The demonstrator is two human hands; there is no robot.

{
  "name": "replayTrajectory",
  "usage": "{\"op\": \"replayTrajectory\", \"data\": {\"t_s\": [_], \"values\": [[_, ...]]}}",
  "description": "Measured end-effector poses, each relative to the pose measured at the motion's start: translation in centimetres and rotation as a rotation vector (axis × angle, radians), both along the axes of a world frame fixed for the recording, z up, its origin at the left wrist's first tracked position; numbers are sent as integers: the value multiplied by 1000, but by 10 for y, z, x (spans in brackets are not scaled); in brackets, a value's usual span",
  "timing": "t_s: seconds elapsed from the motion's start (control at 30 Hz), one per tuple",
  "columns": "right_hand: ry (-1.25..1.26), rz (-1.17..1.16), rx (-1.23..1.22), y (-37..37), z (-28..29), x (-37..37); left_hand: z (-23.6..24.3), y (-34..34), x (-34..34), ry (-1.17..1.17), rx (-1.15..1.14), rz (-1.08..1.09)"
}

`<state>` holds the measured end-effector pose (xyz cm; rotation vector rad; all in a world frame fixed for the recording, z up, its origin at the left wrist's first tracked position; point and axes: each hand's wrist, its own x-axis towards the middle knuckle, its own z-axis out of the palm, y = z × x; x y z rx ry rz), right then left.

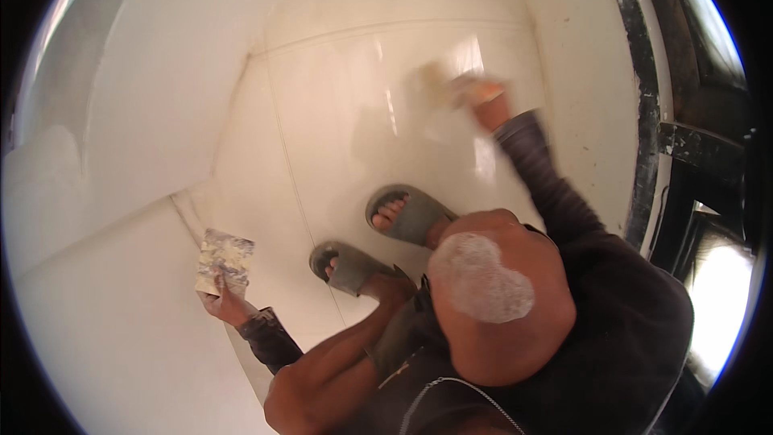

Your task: The person kneels on a white tiled floor and uses a trowel to spread a white grout mixture from a yellow bucket into the gaps between tiles. They repeatedly scoop the mixture and smooth it across the surface, occasionally wiping excess material with a cloth. Another person is visible in the background performing a similar task.

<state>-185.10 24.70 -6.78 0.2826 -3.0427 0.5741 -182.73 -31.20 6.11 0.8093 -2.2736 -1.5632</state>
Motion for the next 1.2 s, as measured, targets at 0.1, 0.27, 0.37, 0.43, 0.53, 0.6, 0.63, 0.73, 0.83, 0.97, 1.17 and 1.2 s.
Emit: {"op": "replayTrajectory", "data": {"t_s": [0.1,0.27,0.37,0.43,0.53,0.6,0.63,0.73,0.83,0.97,1.17,1.2], "values": [[-243,142,-789,-158,8,-7,9,31,-24,58,22,-57],[-152,-339,-993,-33,-30,11,18,19,-36,101,50,-190],[199,-605,65,109,-19,38,16,37,-51,131,135,-262],[149,-1089,-88,106,38,34,28,46,-83,143,-15,-353],[313,-945,-483,87,64,61,57,113,-143,143,-39,-604],[188,-810,-305,53,56,107,83,174,-173,176,-120,-872],[209,-680,-77,34,51,137,88,200,-193,158,-136,-972],[48,-638,-326,-28,74,190,114,277,-264,240,-254,-1191],[-105,-706,-361,-54,91,248,99,353,-347,279,-397,-1322],[-216,-930,-413,-59,124,286,89,423,-415,98,-80,-1372],[-237,-1886,-375,-172,69,417,8,414,-453,-40,-531,-1598],[-303,-2191,-296,-185,56,447,-6,402,-449,-140,-508,-1558]]}}
